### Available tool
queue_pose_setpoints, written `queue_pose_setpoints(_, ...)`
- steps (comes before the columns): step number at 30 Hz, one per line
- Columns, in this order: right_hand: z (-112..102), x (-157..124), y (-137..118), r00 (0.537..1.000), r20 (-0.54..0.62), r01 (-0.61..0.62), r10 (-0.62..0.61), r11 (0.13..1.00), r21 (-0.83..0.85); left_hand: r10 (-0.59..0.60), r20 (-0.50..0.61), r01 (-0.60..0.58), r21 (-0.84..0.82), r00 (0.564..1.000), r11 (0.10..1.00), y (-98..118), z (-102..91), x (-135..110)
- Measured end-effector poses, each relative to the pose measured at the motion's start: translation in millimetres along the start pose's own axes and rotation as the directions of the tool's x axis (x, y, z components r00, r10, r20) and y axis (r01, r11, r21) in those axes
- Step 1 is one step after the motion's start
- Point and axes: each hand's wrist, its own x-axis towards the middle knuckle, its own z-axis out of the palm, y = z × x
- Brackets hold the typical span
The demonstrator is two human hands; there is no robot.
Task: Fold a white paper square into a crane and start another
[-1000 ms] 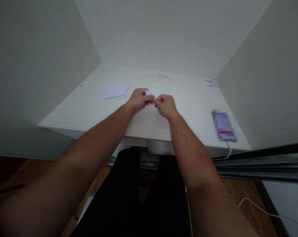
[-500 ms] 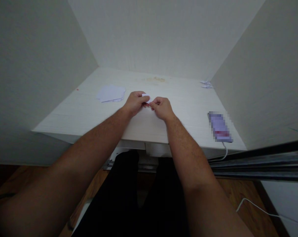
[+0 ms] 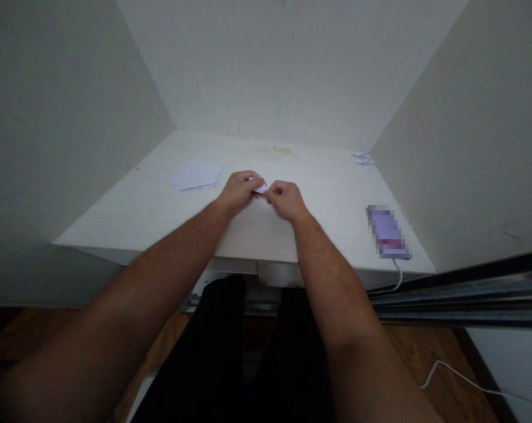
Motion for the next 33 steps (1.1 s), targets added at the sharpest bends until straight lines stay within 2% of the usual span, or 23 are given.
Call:
queue_pose_setpoints(5,-1.1,1.0,1.6,1.000,0.005,-0.019,0.019,1.000,0.018,0.000,0.016,0.001,-0.020,1.000,1.000,1.4,-0.5,-1.5)
queue_pose_setpoints(9,-1.0,1.1,0.7,0.999,-0.043,-0.031,0.033,0.998,0.058,-0.028,0.067,0.026,0.024,0.997,0.999,3.1,-3.2,-2.7)
queue_pose_setpoints(16,1.1,0.7,3.4,0.998,-0.053,-0.022,0.027,0.996,0.090,-0.053,0.050,0.049,0.071,0.997,0.996,2.5,-6.4,-3.1)
queue_pose_setpoints(21,-0.6,2.0,5.4,0.999,-0.048,-0.022,0.025,0.998,0.051,-0.047,0.064,0.038,0.132,0.997,0.990,-0.5,-7.4,-1.5)
queue_pose_setpoints(27,2.2,0.4,-0.1,0.997,-0.063,-0.035,0.044,0.990,0.137,0.006,0.044,-0.013,0.154,0.999,0.988,-1.2,-7.3,-3.4)
queue_pose_setpoints(31,4.3,4.5,-2.7,0.986,-0.151,-0.033,0.069,0.973,0.228,-0.071,0.065,0.063,0.107,0.995,0.992,1.4,-6.1,-0.2)
queue_pose_setpoints(33,4.2,13.0,-1.5,0.981,-0.148,-0.076,0.125,0.952,0.298,-0.136,0.088,0.129,0.082,0.987,0.988,2.8,-5.8,6.9)
